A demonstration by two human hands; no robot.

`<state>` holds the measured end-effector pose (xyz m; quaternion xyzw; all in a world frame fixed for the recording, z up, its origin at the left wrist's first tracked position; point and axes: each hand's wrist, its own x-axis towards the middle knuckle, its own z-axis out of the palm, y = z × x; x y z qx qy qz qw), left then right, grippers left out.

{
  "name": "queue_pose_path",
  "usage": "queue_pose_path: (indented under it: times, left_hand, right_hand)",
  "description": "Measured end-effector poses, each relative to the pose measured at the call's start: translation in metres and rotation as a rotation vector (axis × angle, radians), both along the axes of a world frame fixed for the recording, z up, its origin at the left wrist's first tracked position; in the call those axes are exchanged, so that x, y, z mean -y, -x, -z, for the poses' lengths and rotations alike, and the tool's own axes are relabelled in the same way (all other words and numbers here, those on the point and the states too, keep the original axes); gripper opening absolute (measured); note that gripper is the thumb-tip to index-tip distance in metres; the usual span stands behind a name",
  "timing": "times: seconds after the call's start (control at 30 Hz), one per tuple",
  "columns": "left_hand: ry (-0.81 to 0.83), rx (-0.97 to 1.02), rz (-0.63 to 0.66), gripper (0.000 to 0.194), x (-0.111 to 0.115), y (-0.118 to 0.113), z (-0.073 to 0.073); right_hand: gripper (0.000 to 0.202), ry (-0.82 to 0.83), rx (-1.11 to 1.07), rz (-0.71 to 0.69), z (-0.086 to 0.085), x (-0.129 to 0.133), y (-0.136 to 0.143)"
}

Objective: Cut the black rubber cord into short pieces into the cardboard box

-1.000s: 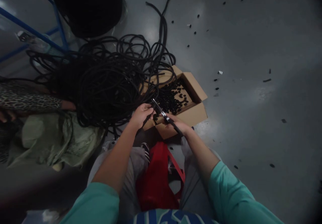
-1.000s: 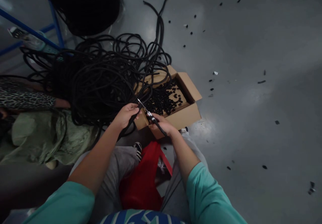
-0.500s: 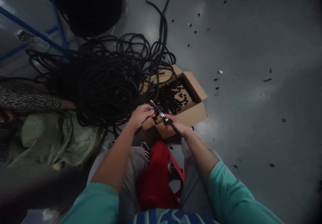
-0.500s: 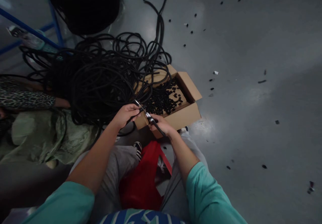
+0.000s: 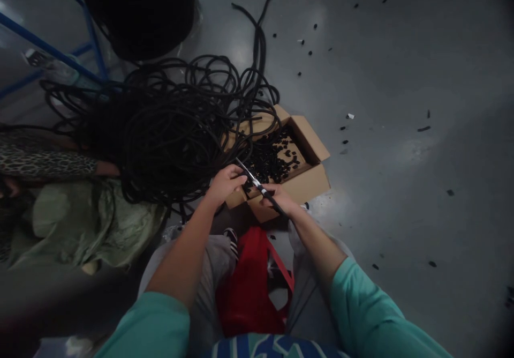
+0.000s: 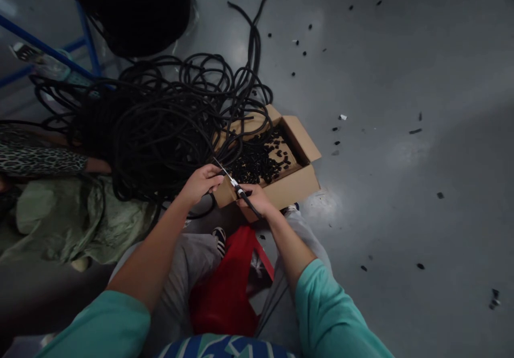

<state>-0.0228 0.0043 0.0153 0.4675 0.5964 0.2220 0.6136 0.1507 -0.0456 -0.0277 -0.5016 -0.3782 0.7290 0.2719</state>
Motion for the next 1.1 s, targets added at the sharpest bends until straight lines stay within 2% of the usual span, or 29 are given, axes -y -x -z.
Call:
queue_pose_path:
  times: [0.13, 0.3, 0.5, 0.67, 0.9, 1.1]
  left_hand:
    - [-0.012, -0.035, 0.017, 0.018, -0.001, 0.0, -0.001]
    - [0.04, -0.011, 0.064, 0.014, 0.001, -0.003, -0.008]
    - [0.18, 0.159, -0.054, 0.023, 0.002, -0.007, -0.013]
    - [0.251, 0.236, -0.12, 0.027, 0.0, -0.006, -0.01]
    - [0.289, 0.261, -0.171, 0.023, 0.0, -0.004, 0.0]
    - [0.3, 0.198, -0.186, 0.024, -0.001, -0.003, -0.003]
  right_hand:
    - [0.046, 0.044, -0.054, -0.039, 0.0, 0.001, 0.0]
    - [0.053, -0.062, -0.083, -0.024, -0.001, 0.001, 0.0]
    - [0.048, -0.081, -0.045, -0.012, 0.0, -0.001, 0.001]
    - [0.044, -0.032, -0.024, 0.001, -0.001, 0.0, 0.001]
    - [0.046, 0.053, -0.004, 0.029, -0.003, 0.0, 0.002]
    - [0.046, 0.105, -0.001, 0.047, -0.005, 0.001, 0.002]
